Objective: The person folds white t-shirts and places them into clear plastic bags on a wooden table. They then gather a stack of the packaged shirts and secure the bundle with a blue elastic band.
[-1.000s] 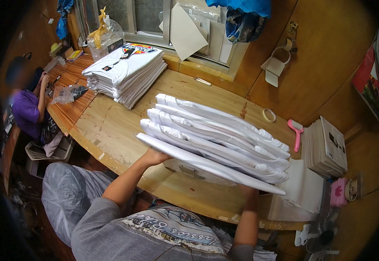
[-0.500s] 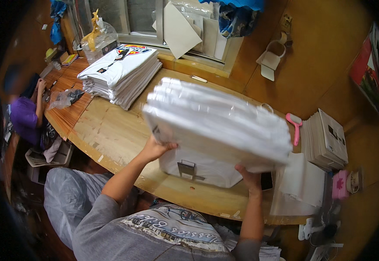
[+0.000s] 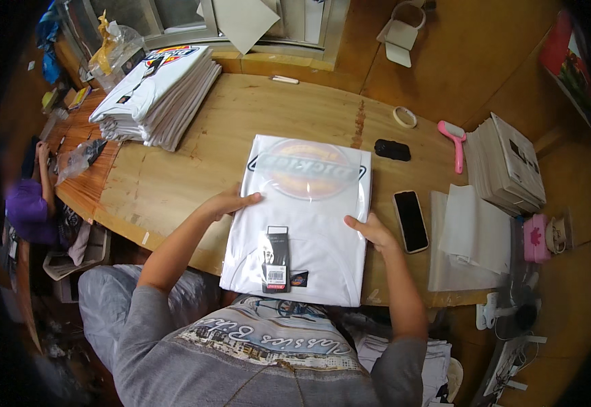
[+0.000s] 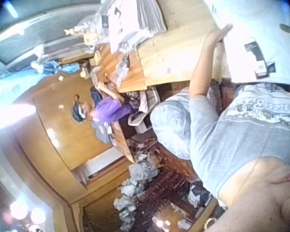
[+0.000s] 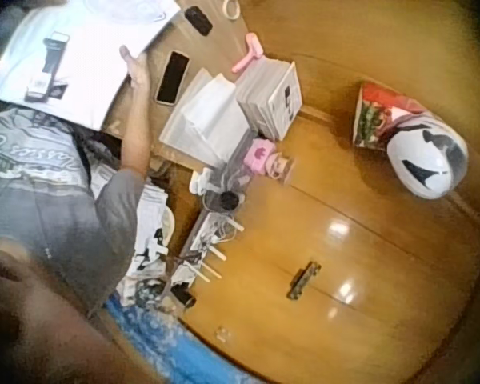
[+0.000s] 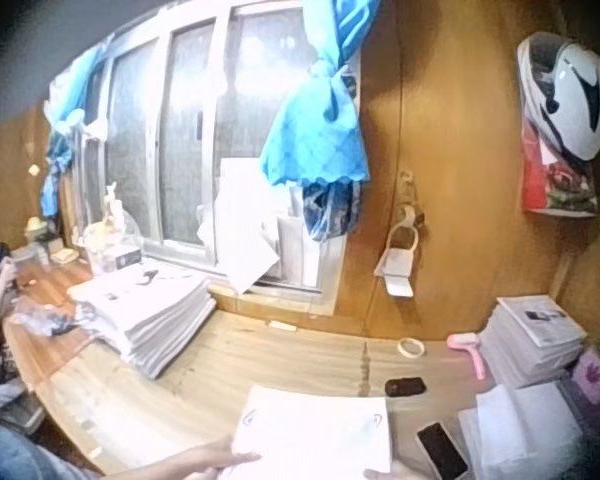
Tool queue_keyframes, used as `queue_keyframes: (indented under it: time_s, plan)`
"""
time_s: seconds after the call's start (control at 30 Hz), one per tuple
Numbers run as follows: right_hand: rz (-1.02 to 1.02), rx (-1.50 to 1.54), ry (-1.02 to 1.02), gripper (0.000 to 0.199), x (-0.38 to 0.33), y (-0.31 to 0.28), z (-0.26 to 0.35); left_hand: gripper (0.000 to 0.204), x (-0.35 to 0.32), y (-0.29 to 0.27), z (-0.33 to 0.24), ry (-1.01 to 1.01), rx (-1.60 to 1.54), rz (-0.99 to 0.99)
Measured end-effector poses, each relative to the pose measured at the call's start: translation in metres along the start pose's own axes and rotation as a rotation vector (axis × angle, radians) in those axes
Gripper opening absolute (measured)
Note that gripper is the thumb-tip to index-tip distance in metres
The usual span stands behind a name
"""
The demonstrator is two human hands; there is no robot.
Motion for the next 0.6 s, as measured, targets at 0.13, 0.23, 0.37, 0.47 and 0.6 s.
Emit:
queue_keyframes:
  time_s: [0.13,0.23,0.37,0.47,0.6]
  plan:
    - [-0.433,-0.650,-0.364,0.063,0.029,-0.028,0.075,0.060,0.027,-0.026,-0.053,0.673,0.772,-0.698]
    - [-0.161,-0.730,-0.301,0.052,0.105,-0.010,0.123,0.048,0.081,-0.010,-0.105,0.376,0.980,-0.272]
    - [0.081,-0.672,0.134,0.062,0.173,0.014,0.090,0.038,0.135,0.038,-0.111,0.247,1.276,0.070]
    - [0.078,-0.865,0.196,0.065,0.174,0.036,0.095,0.033,0.145,0.029,-0.096,0.219,1.265,0.100]
    - [0.170,-0.715,0.321,0.043,0.173,0.035,0.089,0.030,0.131,0.043,-0.110,0.128,1.350,0.241]
Point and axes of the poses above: each hand's wrist, its own x-axis towards the middle knuckle, its own y-axis out of the palm, z = x × y, the point moved 2 cm from there along x, towards the middle knuckle, and after that the axes turned 5 degrees about z, right-handed, at the moved point
